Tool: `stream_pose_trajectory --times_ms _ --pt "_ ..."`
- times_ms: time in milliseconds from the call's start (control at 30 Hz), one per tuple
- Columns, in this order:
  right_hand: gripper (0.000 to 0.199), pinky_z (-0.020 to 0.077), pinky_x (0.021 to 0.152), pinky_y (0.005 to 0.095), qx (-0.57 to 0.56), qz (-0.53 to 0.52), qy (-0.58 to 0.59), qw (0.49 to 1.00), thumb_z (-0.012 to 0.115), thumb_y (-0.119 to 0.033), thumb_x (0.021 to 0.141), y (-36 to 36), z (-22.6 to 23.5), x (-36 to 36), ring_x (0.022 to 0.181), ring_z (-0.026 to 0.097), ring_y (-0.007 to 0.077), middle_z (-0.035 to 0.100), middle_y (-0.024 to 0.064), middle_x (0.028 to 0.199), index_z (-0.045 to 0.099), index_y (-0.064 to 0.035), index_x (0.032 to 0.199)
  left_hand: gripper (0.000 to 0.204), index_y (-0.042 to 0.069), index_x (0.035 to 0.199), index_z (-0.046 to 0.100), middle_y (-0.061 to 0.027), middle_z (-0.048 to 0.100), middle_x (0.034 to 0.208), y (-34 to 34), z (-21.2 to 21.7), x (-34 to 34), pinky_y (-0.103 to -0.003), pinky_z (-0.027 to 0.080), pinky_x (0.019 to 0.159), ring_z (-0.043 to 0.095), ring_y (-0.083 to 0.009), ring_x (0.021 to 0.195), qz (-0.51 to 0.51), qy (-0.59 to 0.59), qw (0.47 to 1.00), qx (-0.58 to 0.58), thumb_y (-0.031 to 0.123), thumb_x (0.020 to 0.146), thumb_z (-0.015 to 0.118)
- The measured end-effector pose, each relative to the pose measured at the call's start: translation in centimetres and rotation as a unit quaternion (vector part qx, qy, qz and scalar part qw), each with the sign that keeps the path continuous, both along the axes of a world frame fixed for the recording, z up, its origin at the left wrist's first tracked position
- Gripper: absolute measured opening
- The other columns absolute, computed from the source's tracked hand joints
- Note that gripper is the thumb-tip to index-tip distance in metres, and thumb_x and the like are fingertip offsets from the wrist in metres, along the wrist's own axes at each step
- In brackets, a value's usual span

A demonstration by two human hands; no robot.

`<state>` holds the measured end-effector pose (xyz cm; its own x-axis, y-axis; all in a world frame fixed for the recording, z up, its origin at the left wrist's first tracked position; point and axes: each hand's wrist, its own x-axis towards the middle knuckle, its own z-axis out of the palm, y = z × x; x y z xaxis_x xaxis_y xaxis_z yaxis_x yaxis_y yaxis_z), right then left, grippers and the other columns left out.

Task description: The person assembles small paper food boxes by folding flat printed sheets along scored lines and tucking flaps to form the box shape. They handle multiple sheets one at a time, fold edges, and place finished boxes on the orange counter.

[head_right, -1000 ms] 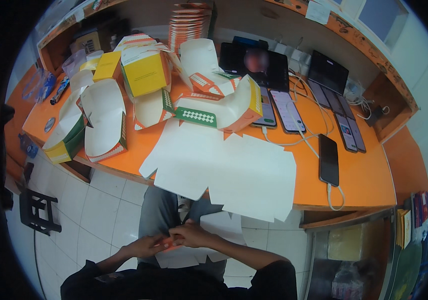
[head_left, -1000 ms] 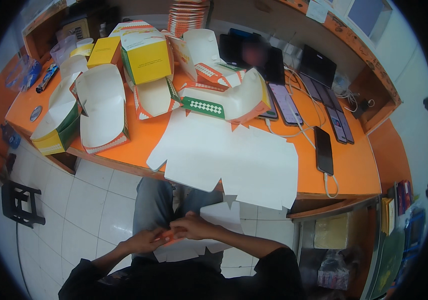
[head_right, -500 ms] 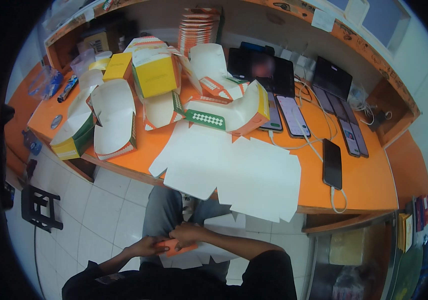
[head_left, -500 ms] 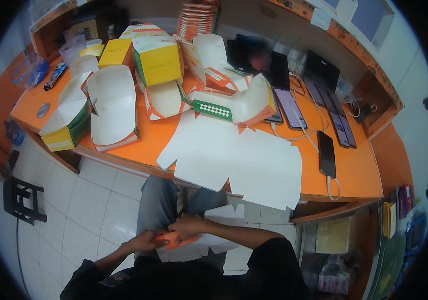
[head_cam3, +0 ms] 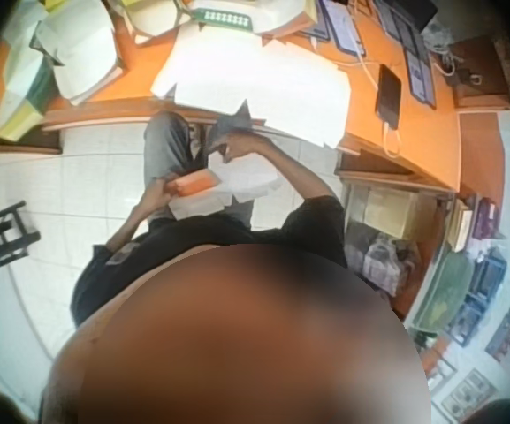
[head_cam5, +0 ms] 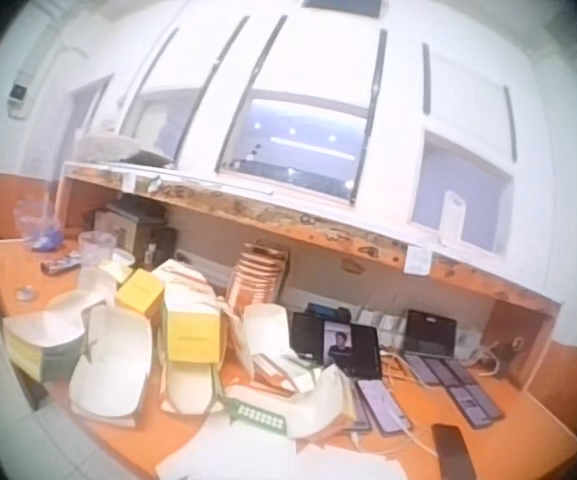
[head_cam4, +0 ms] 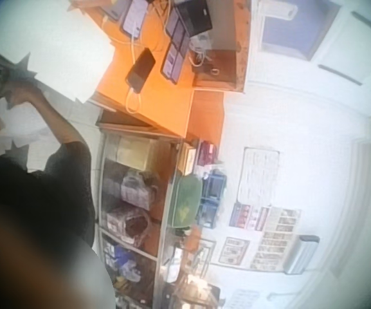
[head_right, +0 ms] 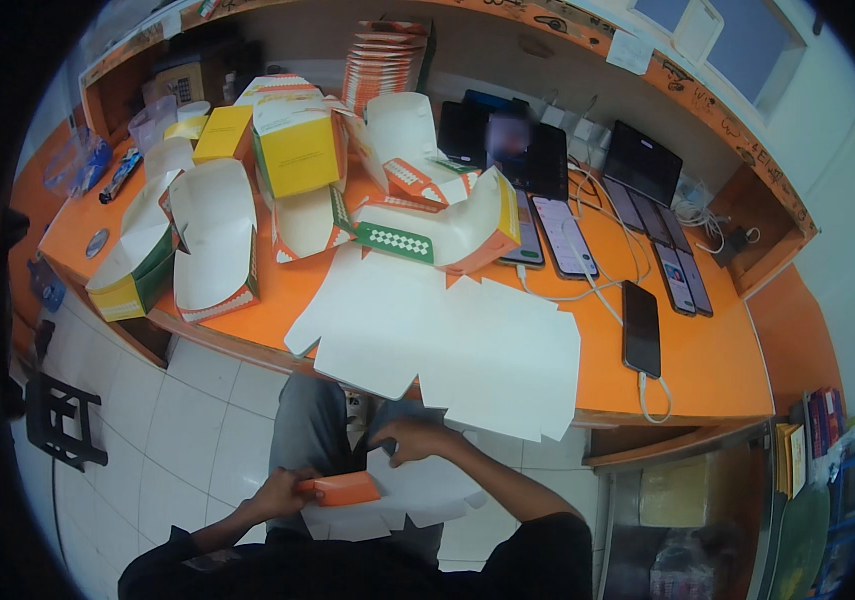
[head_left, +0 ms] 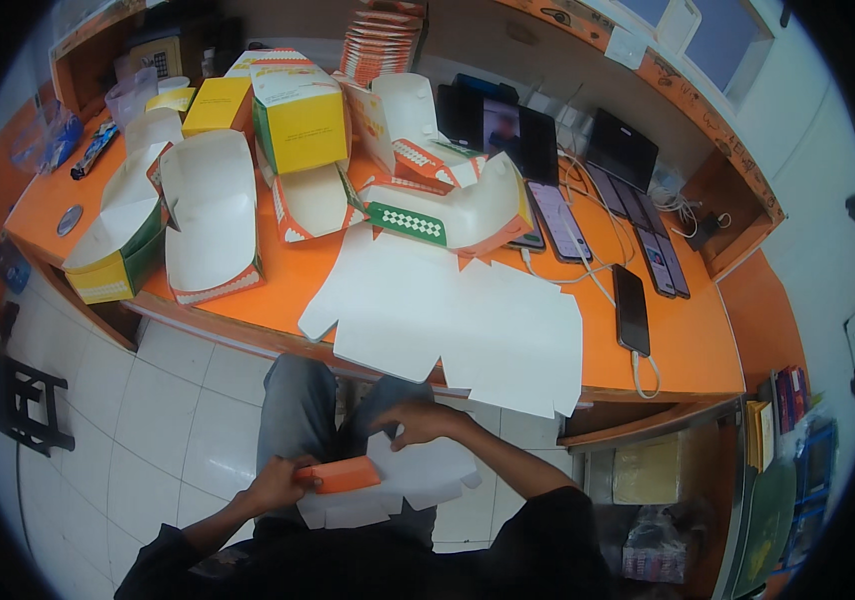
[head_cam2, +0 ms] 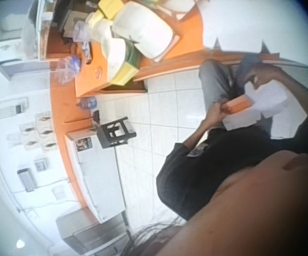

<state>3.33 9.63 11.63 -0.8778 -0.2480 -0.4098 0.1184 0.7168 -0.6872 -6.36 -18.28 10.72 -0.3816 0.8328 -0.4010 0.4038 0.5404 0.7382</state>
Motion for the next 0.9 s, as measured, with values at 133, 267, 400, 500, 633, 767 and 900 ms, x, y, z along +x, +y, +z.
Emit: stream_pose_trajectory --times_ms 133,267,400,500,633,767,900 --pt "0.023 0.0479 0.078 0.0398 0.107 -0.026 0.036 0.993 0.069 -0.015 0.076 -0.3 -0.9 2.1 0.087 0.062 0.03 0.066 0.0144 0.095 0.067 -0.0065 0.097 0.029 0.01 0.106 0.063 -0.0174 0.066 0.09 0.3 0.3 -1.0 -0.038 0.049 0.079 0.064 -0.0337 0.087 -0.048 -0.012 0.999 -0.018 0.03 0.085 0.06" --pt "0.02 0.0478 0.075 0.0425 0.099 -0.125 0.127 0.979 0.064 -0.011 0.077 -2.2 -1.8 4.3 0.082 0.062 0.0307 0.065 0.0119 0.09 0.067 -0.0076 0.097 0.036 0.009 0.105 0.063 -0.0179 0.066 0.089 2.6 0.5 -2.2 -0.04 0.048 0.081 0.063 -0.0341 0.089 -0.126 -0.02 0.992 -0.018 0.039 0.089 0.051" --pt "0.022 0.0437 0.073 0.0357 0.119 -0.176 0.272 0.939 0.061 -0.004 0.075 -4.2 -2.1 5.6 0.076 0.06 0.024 0.065 0.0036 0.085 0.068 -0.0102 0.095 0.041 0.008 0.113 0.059 -0.0205 0.064 0.093 6.6 0.3 -0.3 -0.04 0.047 0.082 0.061 -0.0354 0.091 -0.129 0.003 0.991 0.026 0.041 0.093 0.043" --pt "0.029 0.04 0.073 0.0337 0.115 -0.21 0.314 0.919 0.06 0.002 0.071 -4.5 -2.4 6.6 0.074 0.058 0.0213 0.065 0.0013 0.086 0.069 -0.0125 0.094 0.046 0.008 0.119 0.055 -0.0196 0.064 0.098 10.0 -1.1 0.7 -0.039 0.046 0.084 0.061 -0.0318 0.094 -0.211 0.081 0.974 -0.014 0.045 0.094 0.041" --pt "0.034 0.0384 0.074 0.0341 0.127 -0.209 0.352 0.904 0.059 0.006 0.069 -4.0 -3.4 8.1 0.08 0.057 0.0194 0.066 0.0 0.091 0.07 -0.0142 0.094 0.058 0.001 0.116 0.056 -0.0197 0.062 0.09 11.8 -3.9 -0.5 -0.036 0.046 0.084 0.061 -0.0306 0.093 -0.208 -0.125 0.97 0.007 0.052 0.092 0.042" --pt "0.036 0.0374 0.076 0.0331 0.142 -0.176 0.36 0.905 0.059 0.005 0.07 -4.0 -4.3 8.0 0.084 0.056 0.019 0.065 -0.0013 0.096 0.069 -0.0151 0.098 0.061 0.0 0.113 0.058 -0.0195 0.062 0.1 12.1 -5.5 -1.4 -0.034 0.044 0.087 0.059 -0.0291 0.096 -0.264 -0.182 0.947 -0.033 0.055 0.091 0.044" --pt "0.042 0.0392 0.084 0.0363 0.109 -0.173 0.287 0.936 0.058 0.004 0.074 -3.9 -3.2 7.1 0.093 0.056 0.0221 0.064 0.0053 0.102 0.063 -0.0149 0.111 0.063 0.0 0.113 0.058 -0.0206 0.061 0.105 11.4 -4.5 -1.3 -0.035 0.043 0.088 0.058 -0.0292 0.098 -0.265 -0.212 0.941 -0.014 0.057 0.089 0.047"
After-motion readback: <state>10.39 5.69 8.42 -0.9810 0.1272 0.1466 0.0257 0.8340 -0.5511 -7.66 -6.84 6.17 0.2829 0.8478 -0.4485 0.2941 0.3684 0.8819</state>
